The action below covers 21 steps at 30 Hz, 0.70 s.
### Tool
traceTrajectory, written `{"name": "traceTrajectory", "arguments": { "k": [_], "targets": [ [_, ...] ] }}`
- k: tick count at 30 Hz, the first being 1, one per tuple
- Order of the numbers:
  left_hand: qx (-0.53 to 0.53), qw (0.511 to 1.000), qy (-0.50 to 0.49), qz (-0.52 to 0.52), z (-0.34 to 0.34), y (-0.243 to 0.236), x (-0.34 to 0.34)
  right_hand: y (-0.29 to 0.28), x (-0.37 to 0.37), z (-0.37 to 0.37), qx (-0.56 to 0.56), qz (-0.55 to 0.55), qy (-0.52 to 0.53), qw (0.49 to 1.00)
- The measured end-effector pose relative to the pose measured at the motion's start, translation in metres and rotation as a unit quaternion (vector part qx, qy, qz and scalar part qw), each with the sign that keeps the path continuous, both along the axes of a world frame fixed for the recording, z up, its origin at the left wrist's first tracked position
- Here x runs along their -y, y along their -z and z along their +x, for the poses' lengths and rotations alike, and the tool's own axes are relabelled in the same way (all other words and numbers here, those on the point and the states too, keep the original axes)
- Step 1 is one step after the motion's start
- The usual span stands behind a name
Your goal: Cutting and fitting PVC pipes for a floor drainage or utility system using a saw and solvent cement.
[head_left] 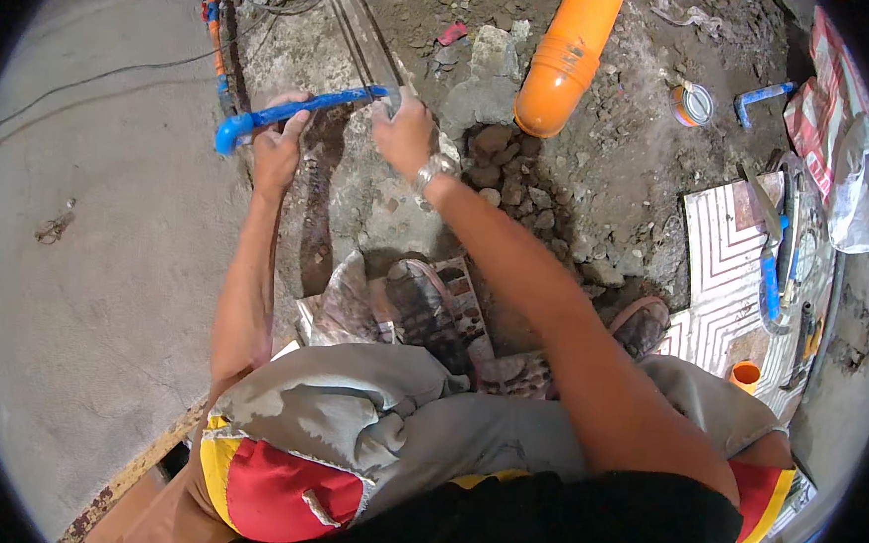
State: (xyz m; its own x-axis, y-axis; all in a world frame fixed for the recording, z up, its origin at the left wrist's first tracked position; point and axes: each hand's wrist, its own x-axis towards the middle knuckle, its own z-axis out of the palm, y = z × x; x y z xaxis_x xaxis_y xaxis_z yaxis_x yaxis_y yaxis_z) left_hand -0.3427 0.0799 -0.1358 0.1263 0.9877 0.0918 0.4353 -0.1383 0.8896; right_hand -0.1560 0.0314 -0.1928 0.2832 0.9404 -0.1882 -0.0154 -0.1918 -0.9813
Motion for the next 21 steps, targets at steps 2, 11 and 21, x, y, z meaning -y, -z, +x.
{"name": "traceTrajectory", "arguments": {
  "k": [2,11,21],
  "targets": [
    [0.002,0.999,0.038,-0.015,0.004,0.0,0.005,0.011,-0.004,0.01,0.024,-0.014,-0.001,1.0],
    [-0.069,0.992,0.104,0.01,0.01,-0.01,0.001,0.006,-0.005,0.02,0.003,-0.034,-0.018,0.999],
    [-0.009,1.0,-0.001,-0.015,0.001,0.001,-0.004,0.021,-0.01,-0.008,0.091,0.001,0.048,0.995]
  ]
}}
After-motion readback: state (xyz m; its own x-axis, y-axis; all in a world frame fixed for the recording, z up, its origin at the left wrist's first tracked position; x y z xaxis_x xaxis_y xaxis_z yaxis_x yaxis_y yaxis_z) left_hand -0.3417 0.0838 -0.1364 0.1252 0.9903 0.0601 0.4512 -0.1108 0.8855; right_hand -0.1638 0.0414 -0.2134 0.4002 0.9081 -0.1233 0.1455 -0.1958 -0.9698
